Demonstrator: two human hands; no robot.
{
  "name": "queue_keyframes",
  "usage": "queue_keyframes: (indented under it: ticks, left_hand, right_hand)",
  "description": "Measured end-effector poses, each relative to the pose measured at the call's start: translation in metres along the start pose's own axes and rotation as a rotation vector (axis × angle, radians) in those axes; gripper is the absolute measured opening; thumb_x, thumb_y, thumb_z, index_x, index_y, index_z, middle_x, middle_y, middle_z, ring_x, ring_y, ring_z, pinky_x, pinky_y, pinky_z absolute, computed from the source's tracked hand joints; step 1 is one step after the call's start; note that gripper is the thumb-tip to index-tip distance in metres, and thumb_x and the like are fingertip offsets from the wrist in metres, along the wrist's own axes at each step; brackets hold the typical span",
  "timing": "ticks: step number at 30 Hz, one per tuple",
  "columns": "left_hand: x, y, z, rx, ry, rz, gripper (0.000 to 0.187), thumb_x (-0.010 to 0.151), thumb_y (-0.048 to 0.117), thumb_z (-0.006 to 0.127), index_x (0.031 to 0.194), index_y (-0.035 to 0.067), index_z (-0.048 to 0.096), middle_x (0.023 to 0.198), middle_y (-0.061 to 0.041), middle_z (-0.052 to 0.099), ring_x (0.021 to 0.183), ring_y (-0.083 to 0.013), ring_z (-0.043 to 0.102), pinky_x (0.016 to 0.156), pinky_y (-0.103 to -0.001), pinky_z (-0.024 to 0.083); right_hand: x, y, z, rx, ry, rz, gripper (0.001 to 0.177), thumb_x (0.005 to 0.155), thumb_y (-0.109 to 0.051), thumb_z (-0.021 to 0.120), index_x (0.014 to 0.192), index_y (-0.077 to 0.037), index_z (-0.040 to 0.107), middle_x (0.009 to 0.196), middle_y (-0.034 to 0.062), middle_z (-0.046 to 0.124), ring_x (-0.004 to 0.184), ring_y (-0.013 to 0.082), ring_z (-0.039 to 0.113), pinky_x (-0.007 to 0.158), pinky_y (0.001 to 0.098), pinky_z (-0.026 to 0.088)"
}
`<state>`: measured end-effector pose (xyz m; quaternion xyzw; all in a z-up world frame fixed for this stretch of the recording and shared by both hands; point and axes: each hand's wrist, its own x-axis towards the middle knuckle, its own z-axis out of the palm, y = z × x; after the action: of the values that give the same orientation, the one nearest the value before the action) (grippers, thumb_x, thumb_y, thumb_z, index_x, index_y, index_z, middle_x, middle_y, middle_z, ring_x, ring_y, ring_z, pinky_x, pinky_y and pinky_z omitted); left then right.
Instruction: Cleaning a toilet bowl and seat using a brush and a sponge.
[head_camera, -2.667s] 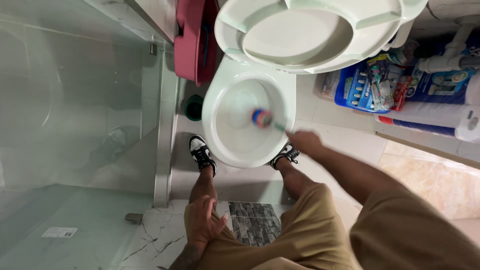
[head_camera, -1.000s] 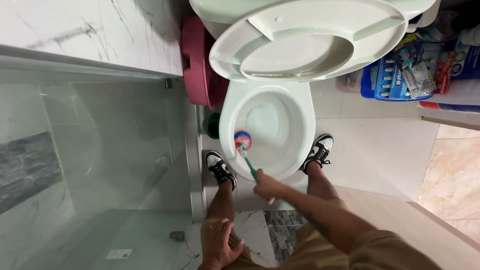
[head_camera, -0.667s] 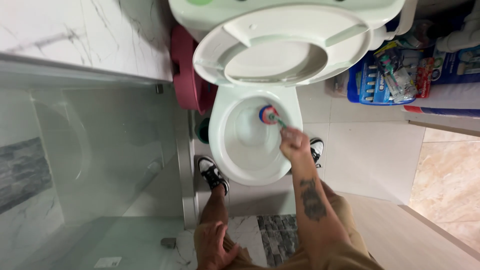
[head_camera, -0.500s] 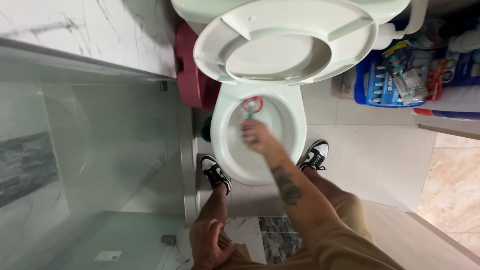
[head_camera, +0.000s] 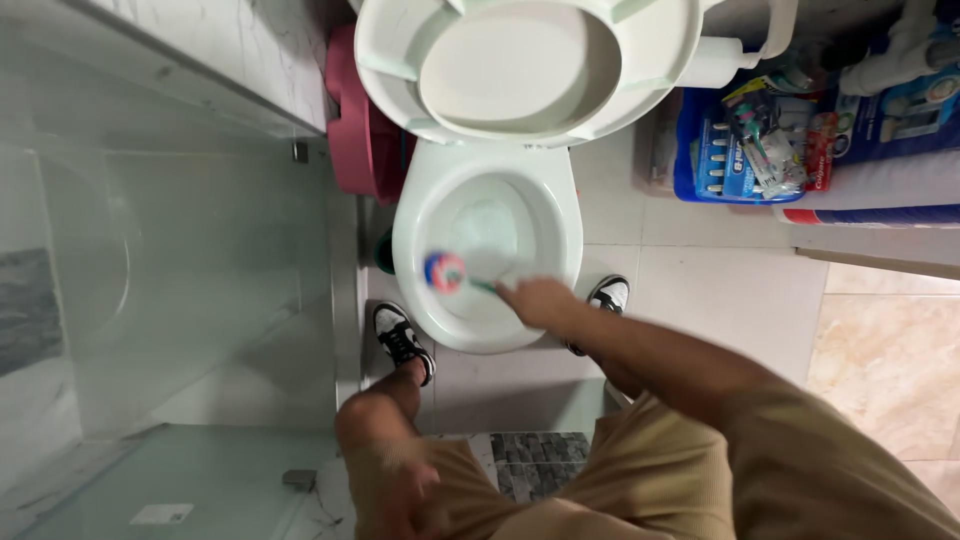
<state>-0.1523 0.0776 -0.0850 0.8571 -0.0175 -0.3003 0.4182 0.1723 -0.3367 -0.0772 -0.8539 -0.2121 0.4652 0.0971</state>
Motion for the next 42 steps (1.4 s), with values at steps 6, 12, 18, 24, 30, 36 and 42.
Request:
queue_keyframes:
  ticks: [6, 12, 18, 24, 30, 36, 42]
  left_hand:
    - [0.127, 0.115, -0.108, 0.188, 0.048, 0.191, 0.058, 0.075, 0.042, 0.076, 0.122, 0.010, 0.062, 0.122, -0.014, 0.065, 0.114, -0.0356, 0.061, 0.101, -0.048, 0.045]
    - [0.075, 0.105, -0.082, 0.269, 0.276, 0.357, 0.069, 0.061, 0.040, 0.083, 0.119, 0.010, 0.062, 0.121, -0.017, 0.063, 0.113, -0.0388, 0.060, 0.100, -0.054, 0.042]
    - [0.094, 0.091, -0.089, 0.213, 0.232, 0.208, 0.066, 0.072, 0.037, 0.080, 0.126, 0.005, 0.057, 0.128, -0.020, 0.060, 0.116, -0.0395, 0.059, 0.099, -0.049, 0.047]
    - [0.102, 0.092, -0.088, 0.302, 0.256, 0.231, 0.062, 0.075, 0.037, 0.077, 0.124, 0.004, 0.057, 0.126, -0.022, 0.060, 0.115, -0.0420, 0.058, 0.099, -0.051, 0.046]
    - [0.097, 0.089, -0.086, 0.275, 0.250, 0.174, 0.060, 0.073, 0.039, 0.076, 0.121, 0.007, 0.059, 0.123, -0.019, 0.061, 0.114, -0.0413, 0.058, 0.097, -0.051, 0.047]
    - [0.098, 0.088, -0.082, 0.177, 0.137, 0.092, 0.060, 0.078, 0.037, 0.076, 0.125, 0.005, 0.057, 0.125, -0.020, 0.059, 0.115, -0.0426, 0.057, 0.096, -0.050, 0.048]
    - [0.098, 0.091, -0.081, 0.217, 0.190, 0.120, 0.057, 0.075, 0.037, 0.078, 0.120, 0.007, 0.058, 0.123, -0.018, 0.061, 0.112, -0.0407, 0.058, 0.093, -0.050, 0.049]
  right_hand:
    - [0.035, 0.074, -0.041, 0.032, 0.100, 0.447, 0.045, 0.115, -0.043, 0.040, 0.116, -0.014, 0.075, 0.095, 0.0129, 0.075, 0.086, 0.0329, 0.074, 0.073, 0.0479, 0.060]
    - [-0.027, 0.024, 0.107, 0.221, 0.038, 0.124, 0.077, 0.074, -0.001, 0.069, 0.144, -0.030, 0.058, 0.117, 0.0197, 0.069, 0.104, 0.0361, 0.068, 0.089, 0.0439, 0.057]
    - [-0.053, -0.043, 0.018, 0.660, -0.257, 0.419, 0.051, 0.105, -0.022, 0.045, 0.155, -0.032, 0.049, 0.104, 0.0199, 0.070, 0.079, 0.0254, 0.069, 0.075, 0.0438, 0.058]
    - [0.004, 0.070, -0.079, -0.322, 0.018, 0.348, 0.032, 0.106, -0.026, 0.046, 0.136, -0.023, 0.059, 0.084, 0.0040, 0.074, 0.076, 0.0255, 0.076, 0.055, 0.0417, 0.059]
    - [0.002, 0.058, 0.026, -0.132, -0.126, 0.406, 0.034, 0.108, -0.035, 0.045, 0.135, -0.029, 0.064, 0.097, 0.0050, 0.077, 0.086, 0.0243, 0.075, 0.067, 0.0441, 0.060]
    - [0.035, -0.067, 0.049, 0.650, -0.074, 0.327, 0.048, 0.099, -0.023, 0.061, 0.147, -0.022, 0.059, 0.108, 0.0179, 0.075, 0.090, 0.0250, 0.069, 0.077, 0.0386, 0.051]
    - [0.152, 0.053, 0.040, 2.729, 0.180, 0.315, 0.024, 0.094, -0.007, 0.072, 0.077, -0.009, 0.055, 0.059, -0.0027, 0.050, 0.042, 0.0056, 0.044, 0.033, 0.0210, 0.036]
